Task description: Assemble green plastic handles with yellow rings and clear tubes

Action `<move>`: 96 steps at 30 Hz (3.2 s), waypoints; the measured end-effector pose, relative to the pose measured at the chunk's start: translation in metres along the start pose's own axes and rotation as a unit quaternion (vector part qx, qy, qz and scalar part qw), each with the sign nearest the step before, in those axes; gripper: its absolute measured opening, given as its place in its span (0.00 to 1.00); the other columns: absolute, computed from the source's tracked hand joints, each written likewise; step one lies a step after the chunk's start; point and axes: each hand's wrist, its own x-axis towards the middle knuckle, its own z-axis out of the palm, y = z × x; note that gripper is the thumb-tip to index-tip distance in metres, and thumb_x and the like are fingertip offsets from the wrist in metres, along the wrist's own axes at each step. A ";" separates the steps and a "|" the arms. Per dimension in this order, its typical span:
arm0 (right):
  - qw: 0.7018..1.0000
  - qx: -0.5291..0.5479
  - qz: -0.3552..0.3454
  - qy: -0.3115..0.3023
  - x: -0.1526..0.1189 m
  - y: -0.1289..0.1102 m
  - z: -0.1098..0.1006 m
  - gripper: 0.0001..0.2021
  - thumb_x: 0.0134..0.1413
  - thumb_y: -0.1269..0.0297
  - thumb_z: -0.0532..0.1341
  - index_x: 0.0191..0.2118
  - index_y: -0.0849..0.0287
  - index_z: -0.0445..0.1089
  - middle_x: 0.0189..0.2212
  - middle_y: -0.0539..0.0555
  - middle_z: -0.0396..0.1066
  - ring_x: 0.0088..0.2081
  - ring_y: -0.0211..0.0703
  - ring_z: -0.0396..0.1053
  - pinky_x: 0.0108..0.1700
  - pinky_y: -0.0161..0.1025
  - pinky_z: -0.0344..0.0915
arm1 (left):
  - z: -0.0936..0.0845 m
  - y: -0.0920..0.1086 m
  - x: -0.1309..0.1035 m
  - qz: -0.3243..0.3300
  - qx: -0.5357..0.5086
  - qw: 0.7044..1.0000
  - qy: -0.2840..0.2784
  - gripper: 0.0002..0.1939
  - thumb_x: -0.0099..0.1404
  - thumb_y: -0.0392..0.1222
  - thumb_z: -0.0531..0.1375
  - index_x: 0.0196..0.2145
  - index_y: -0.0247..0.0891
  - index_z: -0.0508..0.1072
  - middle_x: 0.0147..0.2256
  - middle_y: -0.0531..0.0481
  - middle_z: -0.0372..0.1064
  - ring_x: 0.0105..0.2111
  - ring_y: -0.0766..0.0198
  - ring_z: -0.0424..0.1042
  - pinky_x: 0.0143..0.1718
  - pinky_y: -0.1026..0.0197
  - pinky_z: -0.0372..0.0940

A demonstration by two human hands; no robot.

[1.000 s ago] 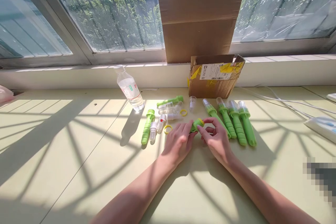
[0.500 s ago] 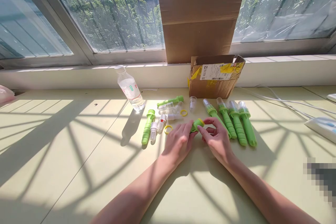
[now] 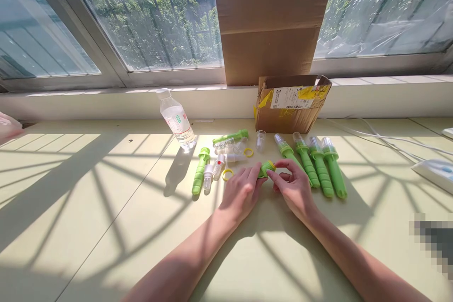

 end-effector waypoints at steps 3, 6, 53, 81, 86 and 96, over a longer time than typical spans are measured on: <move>0.999 -0.004 -0.032 -0.002 -0.001 -0.001 0.001 0.15 0.46 0.54 0.68 0.34 0.54 0.64 0.29 0.49 0.68 0.21 0.37 0.65 0.23 0.35 0.62 | 0.000 0.000 0.000 -0.012 -0.005 1.000 -0.006 0.18 0.71 0.44 0.51 0.56 0.38 0.63 0.40 0.45 0.74 0.38 0.56 0.73 0.33 0.59 0.67; 0.997 -0.028 -0.065 -0.001 -0.004 -0.003 0.002 0.13 0.50 0.54 0.65 0.31 0.56 0.63 0.38 0.53 0.68 0.23 0.36 0.67 0.25 0.35 0.63 | 0.002 -0.002 0.000 -0.023 -0.014 1.000 0.003 0.18 0.70 0.45 0.52 0.56 0.38 0.64 0.40 0.45 0.74 0.38 0.55 0.73 0.33 0.58 0.67; 0.991 -0.083 -0.101 0.018 -0.007 -0.005 0.002 0.13 0.55 0.54 0.61 0.43 0.55 0.68 0.40 0.56 0.70 0.24 0.37 0.67 0.27 0.39 0.67 | -0.002 -0.005 0.003 0.017 -0.014 1.000 0.016 0.19 0.70 0.43 0.53 0.57 0.39 0.65 0.39 0.46 0.75 0.37 0.57 0.74 0.33 0.58 0.67; 0.984 -0.128 -0.124 0.003 -0.005 -0.006 0.001 0.10 0.57 0.57 0.58 0.42 0.55 0.69 0.36 0.55 0.69 0.23 0.36 0.65 0.25 0.37 0.66 | -0.004 -0.008 0.003 0.047 -0.005 0.999 0.002 0.20 0.70 0.42 0.53 0.58 0.40 0.64 0.37 0.45 0.75 0.35 0.56 0.74 0.31 0.58 0.67; 0.989 -0.108 -0.104 -0.006 -0.005 -0.008 0.000 0.11 0.56 0.56 0.59 0.41 0.55 0.69 0.33 0.53 0.69 0.21 0.36 0.63 0.24 0.36 0.64 | -0.005 -0.006 0.003 0.054 0.002 0.999 0.000 0.18 0.70 0.42 0.52 0.56 0.39 0.65 0.37 0.45 0.74 0.35 0.57 0.74 0.31 0.58 0.67; 0.998 0.054 -0.012 -0.014 0.004 -0.007 -0.009 0.07 0.51 0.58 0.63 0.34 0.53 0.75 0.16 0.47 0.65 0.19 0.39 0.62 0.23 0.38 0.60 | -0.005 -0.006 0.001 0.033 -0.022 0.999 -0.019 0.20 0.71 0.43 0.51 0.58 0.43 0.63 0.38 0.46 0.74 0.36 0.56 0.74 0.33 0.57 0.68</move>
